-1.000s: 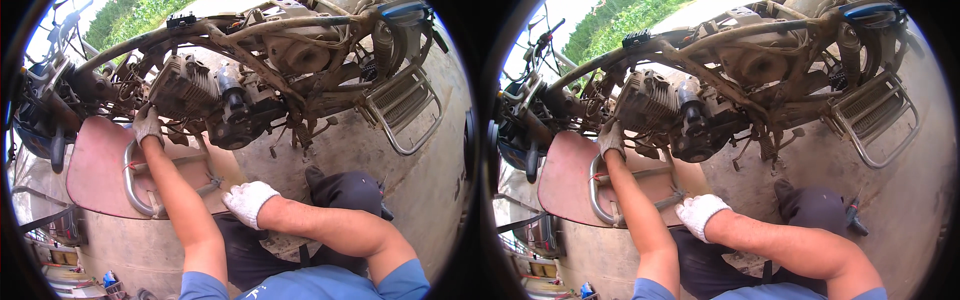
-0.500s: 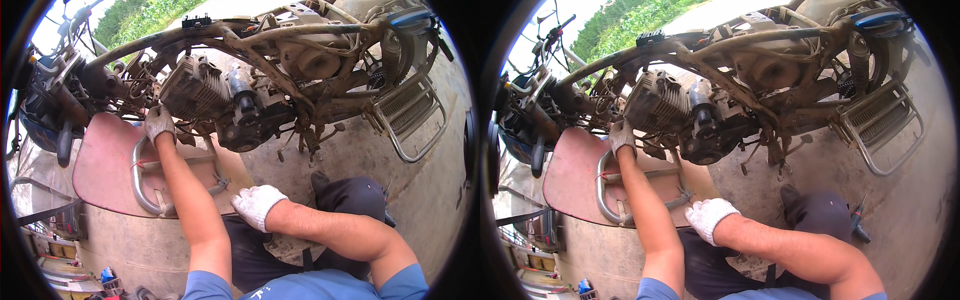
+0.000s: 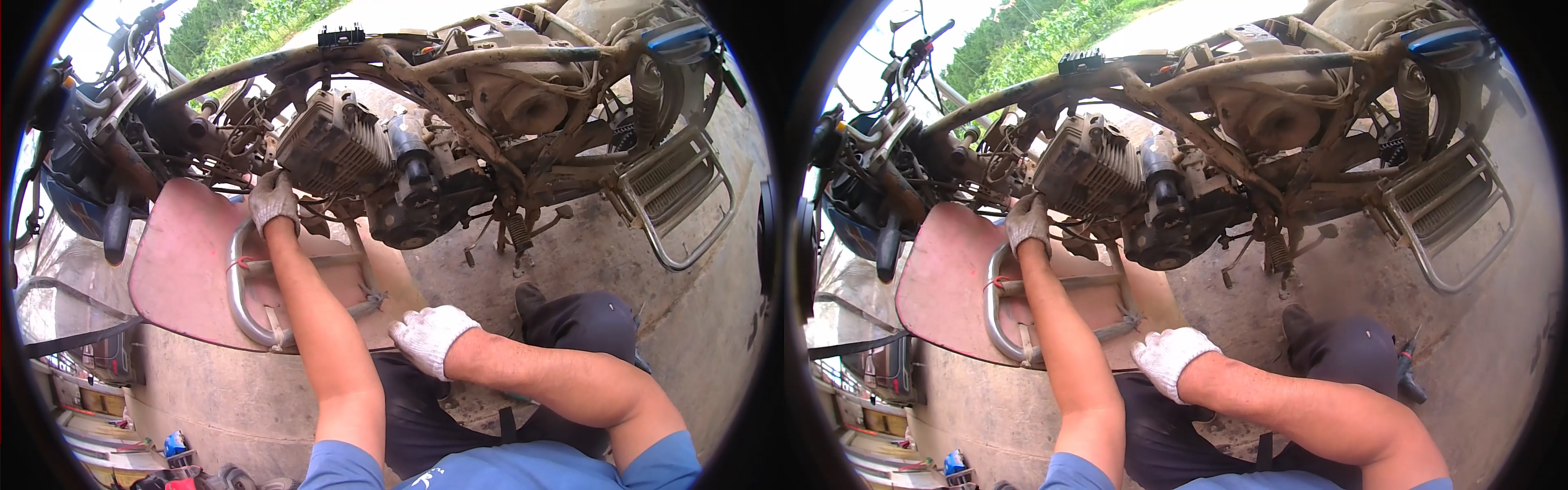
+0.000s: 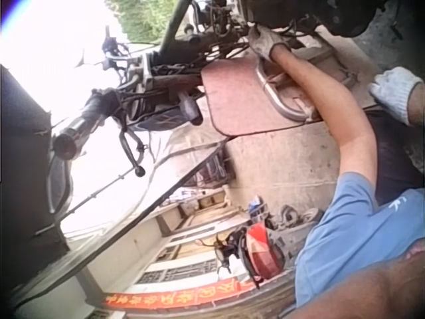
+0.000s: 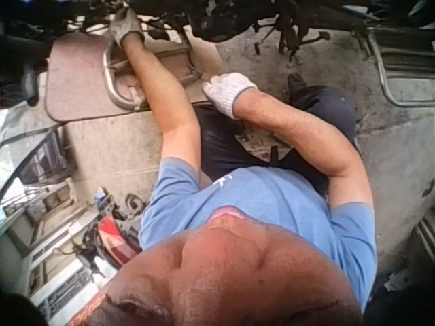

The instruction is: The person works on the engine of a motorcycle using a socket wrench and a screwdriver, removing components such as a plastic cover and handling fasteners.

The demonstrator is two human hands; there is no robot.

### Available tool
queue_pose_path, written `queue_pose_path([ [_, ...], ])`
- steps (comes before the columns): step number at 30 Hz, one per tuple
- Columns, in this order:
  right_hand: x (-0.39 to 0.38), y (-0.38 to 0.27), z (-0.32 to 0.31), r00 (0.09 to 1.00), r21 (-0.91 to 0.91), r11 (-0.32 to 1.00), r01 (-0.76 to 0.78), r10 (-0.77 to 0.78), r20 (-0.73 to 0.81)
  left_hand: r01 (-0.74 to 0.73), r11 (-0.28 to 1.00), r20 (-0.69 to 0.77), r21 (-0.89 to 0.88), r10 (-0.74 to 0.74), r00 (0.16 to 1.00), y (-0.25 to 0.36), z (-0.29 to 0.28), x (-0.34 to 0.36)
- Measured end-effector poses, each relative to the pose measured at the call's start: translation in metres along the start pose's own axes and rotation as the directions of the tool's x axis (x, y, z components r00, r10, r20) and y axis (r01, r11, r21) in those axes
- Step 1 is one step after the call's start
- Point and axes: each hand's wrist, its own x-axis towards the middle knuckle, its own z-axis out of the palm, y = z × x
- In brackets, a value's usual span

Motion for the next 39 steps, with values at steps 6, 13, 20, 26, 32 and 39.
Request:
queue_pose_path([
  [6,0.001,0.002,0.001,1.000,0.021,1.000,-0.004,0.004,-0.002,0.088,0.996,-0.030,0.023,-0.088,0.996,0.012,0.002,-0.006],
  [13,0.001,-0.001,0.001,1.000,0.020,1.000,-0.002,0.001,0.026,0.022,0.978,-0.107,0.206,0.000,0.994,0.017,-0.001,-0.011],
  [20,-0.001,0.000,0.002,1.000,0.018,1.000,0.012,-0.012,0.010,0.076,0.997,-0.052,-0.022,-0.077,0.996,0.016,0.001,-0.011],
  [26,0.000,-0.001,0.000,1.000,0.021,1.000,0.010,-0.010,0.018,0.062,0.984,-0.033,-0.169,-0.068,0.997,0.004,0.002,-0.005],
  [32,-0.001,-0.002,-0.005,1.000,0.031,1.000,0.006,-0.007,0.021,0.014,0.994,-0.153,0.107,0.003,0.988,0.010,0.006,-0.008],
  [39,0.000,0.005,0.010,0.997,-0.019,0.999,0.029,-0.030,-0.071,0.244,0.944,0.002,-0.221,-0.250,0.968,0.032,0.004,-0.014],
])
